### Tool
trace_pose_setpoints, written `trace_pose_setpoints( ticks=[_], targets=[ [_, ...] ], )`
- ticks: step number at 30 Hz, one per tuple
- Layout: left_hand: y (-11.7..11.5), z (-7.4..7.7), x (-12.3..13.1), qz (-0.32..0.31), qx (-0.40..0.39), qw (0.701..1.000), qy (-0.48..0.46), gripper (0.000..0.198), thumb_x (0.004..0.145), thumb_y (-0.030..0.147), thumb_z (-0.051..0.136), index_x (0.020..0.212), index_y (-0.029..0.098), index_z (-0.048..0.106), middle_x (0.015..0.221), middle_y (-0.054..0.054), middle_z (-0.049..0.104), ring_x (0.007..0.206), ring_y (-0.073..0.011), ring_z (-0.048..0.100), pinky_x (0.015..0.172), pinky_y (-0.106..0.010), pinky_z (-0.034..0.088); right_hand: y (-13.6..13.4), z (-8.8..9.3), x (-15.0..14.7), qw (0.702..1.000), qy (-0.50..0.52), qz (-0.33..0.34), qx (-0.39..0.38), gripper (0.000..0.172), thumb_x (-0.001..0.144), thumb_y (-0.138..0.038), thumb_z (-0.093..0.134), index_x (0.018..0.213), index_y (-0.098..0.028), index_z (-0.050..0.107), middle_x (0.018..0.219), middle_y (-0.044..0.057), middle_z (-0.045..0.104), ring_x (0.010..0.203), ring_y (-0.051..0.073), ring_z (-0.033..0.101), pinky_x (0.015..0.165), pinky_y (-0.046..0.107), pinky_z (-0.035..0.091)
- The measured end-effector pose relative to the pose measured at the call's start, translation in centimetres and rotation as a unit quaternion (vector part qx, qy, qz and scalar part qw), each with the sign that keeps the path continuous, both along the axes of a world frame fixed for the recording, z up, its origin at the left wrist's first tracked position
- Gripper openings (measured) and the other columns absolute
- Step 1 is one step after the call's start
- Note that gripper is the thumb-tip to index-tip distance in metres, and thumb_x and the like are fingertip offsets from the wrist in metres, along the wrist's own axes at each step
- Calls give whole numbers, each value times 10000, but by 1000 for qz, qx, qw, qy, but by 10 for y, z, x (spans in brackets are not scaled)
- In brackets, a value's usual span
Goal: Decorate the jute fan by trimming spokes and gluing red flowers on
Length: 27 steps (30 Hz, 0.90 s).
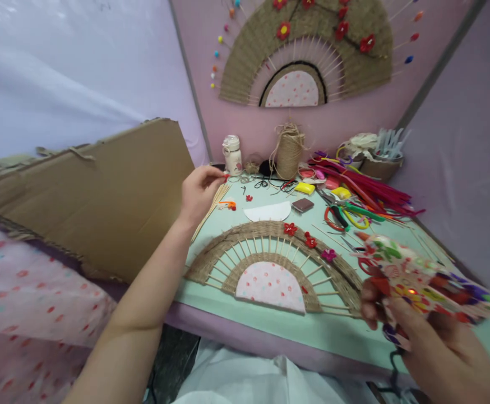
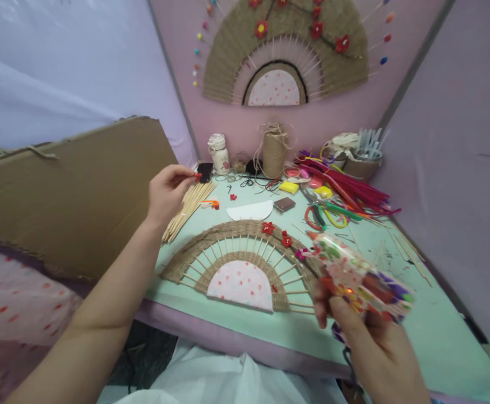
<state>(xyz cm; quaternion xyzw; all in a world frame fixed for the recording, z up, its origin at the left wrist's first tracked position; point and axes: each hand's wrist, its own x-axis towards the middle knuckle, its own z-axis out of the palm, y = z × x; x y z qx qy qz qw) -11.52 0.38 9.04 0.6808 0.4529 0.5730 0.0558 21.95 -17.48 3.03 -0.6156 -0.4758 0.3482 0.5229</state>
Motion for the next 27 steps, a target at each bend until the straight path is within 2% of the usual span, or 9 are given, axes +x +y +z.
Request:
trace_pose_setpoints(
  ticks=[3, 5, 7, 10, 14, 20, 27],
  targets=[
    [-58, -12, -15, 28, 45, 996, -77, 33, 776, 171, 655, 809, 180, 654, 861, -19, 657, 839, -140, 632, 797, -286, 527, 10, -1, -24, 980, 42, 192, -10, 377, 819, -548, 547, 752, -187, 633, 619, 42, 598, 554, 164, 555, 493, 264, 455],
    [-84, -28, -22, 60, 59, 989, -121, 42, 767, 162, 672, 804, 175, 657, 855, -23, 658, 836, -135, 631, 784, -277, 527, 15, 0, -43, 964, 46, 261, -20, 386, 857, -531, 507, 745, -177, 615, 574, 24, 569, 522, 143, 521, 489, 249, 431],
    [-100, -47, -25, 93, 66, 981, -160, 36, 770, 164, 675, 800, 169, 656, 842, -25, 652, 821, -131, 630, 763, -272, 529, 17, 0, -62, 956, 40, 290, -33, 411, 869, -529, 485, 685, -175, 585, 548, 13, 537, 516, 131, 491, 492, 241, 410],
    [-113, -72, -23, 121, 62, 971, -197, 55, 772, 182, 680, 812, 164, 647, 868, -35, 647, 836, -140, 635, 763, -292, 539, 17, -1, -86, 946, 31, 318, -59, 444, 852, -543, 493, 584, -189, 512, 521, -6, 471, 511, 121, 436, 495, 237, 382],
    [-122, -91, -13, 124, 60, 964, -229, 54, 781, 173, 673, 820, 165, 637, 902, -43, 643, 868, -145, 636, 790, -311, 546, 17, -6, -107, 943, 57, 315, -94, 404, 811, -524, 558, 583, -209, 450, 527, -26, 433, 508, 118, 396, 481, 236, 343],
    [-127, -105, 5, 128, 33, 964, -229, 45, 794, 201, 664, 805, 167, 636, 900, -51, 647, 881, -155, 633, 769, -311, 549, 24, -12, -126, 942, 102, 302, -104, 392, 813, -528, 552, 615, -211, 436, 484, -44, 416, 461, 103, 370, 451, 231, 286],
    [-133, -114, 16, 112, 9, 963, -244, 24, 802, 191, 659, 792, 172, 649, 855, -38, 655, 863, -150, 631, 767, -297, 534, 28, -8, -142, 946, 48, 309, -83, 442, 811, -576, 506, 562, -214, 462, 437, -37, 423, 437, 109, 377, 435, 238, 294]
  ],
)
